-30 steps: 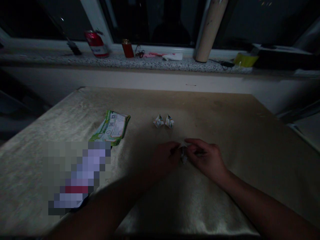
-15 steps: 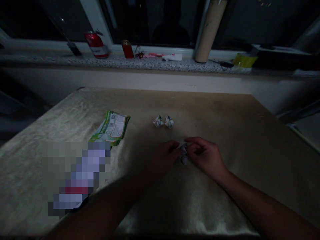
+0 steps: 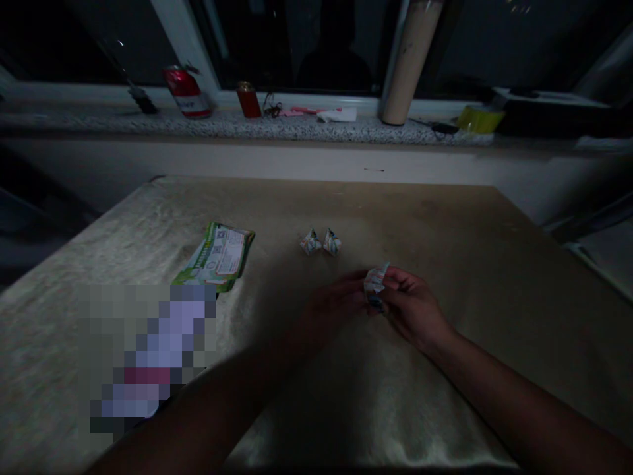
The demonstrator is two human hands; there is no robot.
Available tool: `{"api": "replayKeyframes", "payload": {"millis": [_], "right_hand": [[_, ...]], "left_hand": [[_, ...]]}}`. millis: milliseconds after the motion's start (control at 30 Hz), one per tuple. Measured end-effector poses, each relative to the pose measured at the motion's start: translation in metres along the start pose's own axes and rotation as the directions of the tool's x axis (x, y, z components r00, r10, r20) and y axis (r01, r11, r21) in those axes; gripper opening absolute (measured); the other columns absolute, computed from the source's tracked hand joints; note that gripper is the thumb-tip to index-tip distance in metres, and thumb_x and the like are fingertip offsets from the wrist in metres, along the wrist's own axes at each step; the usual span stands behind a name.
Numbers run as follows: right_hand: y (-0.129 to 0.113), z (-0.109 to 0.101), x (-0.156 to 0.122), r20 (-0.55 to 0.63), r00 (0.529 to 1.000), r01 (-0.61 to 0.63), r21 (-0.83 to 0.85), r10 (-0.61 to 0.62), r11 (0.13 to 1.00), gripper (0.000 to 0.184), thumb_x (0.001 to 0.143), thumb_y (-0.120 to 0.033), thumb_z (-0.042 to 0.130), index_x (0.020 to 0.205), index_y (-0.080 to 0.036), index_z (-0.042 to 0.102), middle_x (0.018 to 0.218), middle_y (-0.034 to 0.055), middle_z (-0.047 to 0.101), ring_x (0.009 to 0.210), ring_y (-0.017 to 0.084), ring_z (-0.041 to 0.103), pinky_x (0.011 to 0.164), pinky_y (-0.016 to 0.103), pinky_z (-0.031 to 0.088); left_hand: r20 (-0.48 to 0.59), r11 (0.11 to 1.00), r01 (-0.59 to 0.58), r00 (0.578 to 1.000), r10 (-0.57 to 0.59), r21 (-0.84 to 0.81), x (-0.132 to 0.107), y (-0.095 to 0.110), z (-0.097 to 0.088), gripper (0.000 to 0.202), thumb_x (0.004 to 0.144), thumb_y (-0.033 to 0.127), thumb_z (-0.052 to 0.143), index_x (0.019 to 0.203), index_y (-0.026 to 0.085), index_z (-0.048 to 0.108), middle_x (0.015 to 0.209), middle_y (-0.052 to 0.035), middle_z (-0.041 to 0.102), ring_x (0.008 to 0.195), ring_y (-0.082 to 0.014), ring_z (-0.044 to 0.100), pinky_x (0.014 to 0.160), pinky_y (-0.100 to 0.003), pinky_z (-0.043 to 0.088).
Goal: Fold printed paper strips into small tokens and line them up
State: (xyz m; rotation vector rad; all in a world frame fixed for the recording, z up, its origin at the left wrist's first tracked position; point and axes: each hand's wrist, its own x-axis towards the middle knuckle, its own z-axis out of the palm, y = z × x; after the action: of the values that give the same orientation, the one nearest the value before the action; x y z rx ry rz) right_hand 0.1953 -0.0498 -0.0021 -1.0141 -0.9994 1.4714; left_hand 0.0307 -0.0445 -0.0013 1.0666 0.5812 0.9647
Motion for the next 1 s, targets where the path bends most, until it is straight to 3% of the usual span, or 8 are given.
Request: {"api": "replayKeyframes", "payload": {"millis": [100,200,267,333,467,700,833,1000], "right_hand": [[0.002,0.0,0.0,0.013,0.999,0.035,-0.036,-0.034,0.999,0.027,0.074,-0.036,0.079,0.09,-0.018,0.067,0.068,0.0019,0.071,0.053,0.015,0.063,0.051,0.027,0.054],[-0.001,-0.002,-0.003,-0.09,0.964,0.229,-0.209,-0.252,0.951,0.025,0.079,-0.03,0.077,0.098,-0.02,0.065,0.07,-0.0013,0.067,0.059,0.012,0.063,0.056,0.024,0.054],[-0.005,-0.003,-0.006,-0.119,0.878,0.38,-0.415,-0.464,0.826,0.021,0.081,-0.024,0.076,0.099,-0.021,0.066,0.073,-0.0012,0.066,0.063,0.012,0.062,0.06,0.024,0.053],[-0.01,-0.004,-0.009,0.007,0.798,0.485,-0.601,-0.603,0.635,0.016,0.082,-0.021,0.075,0.098,-0.02,0.07,0.075,0.001,0.066,0.068,0.014,0.063,0.065,0.026,0.055],[-0.014,-0.003,-0.01,0.272,0.724,0.616,-0.67,-0.634,0.415,0.016,0.087,-0.02,0.071,0.103,-0.022,0.074,0.086,0.0052,0.071,0.072,0.016,0.067,0.065,0.028,0.057],[-0.012,-0.002,-0.01,0.351,0.669,0.657,-0.69,-0.655,0.302,0.018,0.09,-0.022,0.069,0.107,-0.023,0.075,0.089,0.0068,0.072,0.075,0.017,0.071,0.063,0.027,0.059],[-0.012,-0.003,-0.011,0.401,0.648,0.673,-0.7,-0.648,0.239,0.02,0.092,-0.023,0.068,0.111,-0.022,0.074,0.088,0.0065,0.072,0.074,0.017,0.07,0.063,0.027,0.059],[-0.01,-0.005,-0.011,0.45,0.594,0.7,-0.698,-0.667,0.153,0.02,0.091,-0.019,0.069,0.11,-0.02,0.073,0.087,0.0072,0.073,0.074,0.017,0.07,0.065,0.029,0.058]], "left_hand": [[-0.058,1.0,0.014,0.998,-0.016,-0.022,0.001,-0.004,-0.002,0.024,0.091,0.036,0.062,0.101,0.018,0.075,0.118,-0.0093,0.071,0.106,-0.0252,0.066,0.097,-0.039,0.048],[-0.177,0.994,0.044,0.982,-0.062,-0.101,0.003,-0.006,-0.005,0.03,0.09,0.043,0.062,0.092,0.015,0.073,0.098,-0.009,0.073,0.092,-0.0218,0.067,0.089,-0.037,0.052],[-0.261,0.99,0.058,0.961,-0.089,-0.125,0.003,-0.007,-0.008,0.03,0.087,0.045,0.065,0.09,0.015,0.071,0.094,-0.0075,0.072,0.089,-0.0202,0.066,0.086,-0.035,0.052],[-0.284,0.991,0.077,0.953,-0.105,-0.107,0.003,-0.006,-0.009,0.032,0.085,0.047,0.066,0.089,0.015,0.069,0.093,-0.0073,0.071,0.087,-0.0193,0.065,0.085,-0.034,0.052],[-0.277,0.995,0.1,0.955,-0.104,-0.03,0.002,-0.004,-0.006,0.033,0.085,0.048,0.063,0.081,0.015,0.066,0.082,-0.0052,0.067,0.078,-0.0169,0.062,0.077,-0.031,0.051],[-0.364,0.985,0.146,0.925,-0.105,0.088,0.0,0.007,-0.001,0.031,0.09,0.044,0.054,0.075,0.018,0.064,0.078,-0.0041,0.065,0.075,-0.0172,0.06,0.072,-0.03,0.051],[-0.332,0.949,0.185,0.939,-0.093,0.257,-0.002,0.017,0.002,0.031,0.094,0.039,0.052,0.077,0.019,0.069,0.082,-0.0057,0.068,0.078,-0.0186,0.06,0.075,-0.032,0.051],[-0.336,0.963,0.195,0.934,-0.124,0.186,-0.002,0.019,0.006,0.03,0.093,0.033,0.051,0.074,0.017,0.068,0.078,-0.0055,0.067,0.075,-0.0172,0.059,0.072,-0.032,0.05]]}}
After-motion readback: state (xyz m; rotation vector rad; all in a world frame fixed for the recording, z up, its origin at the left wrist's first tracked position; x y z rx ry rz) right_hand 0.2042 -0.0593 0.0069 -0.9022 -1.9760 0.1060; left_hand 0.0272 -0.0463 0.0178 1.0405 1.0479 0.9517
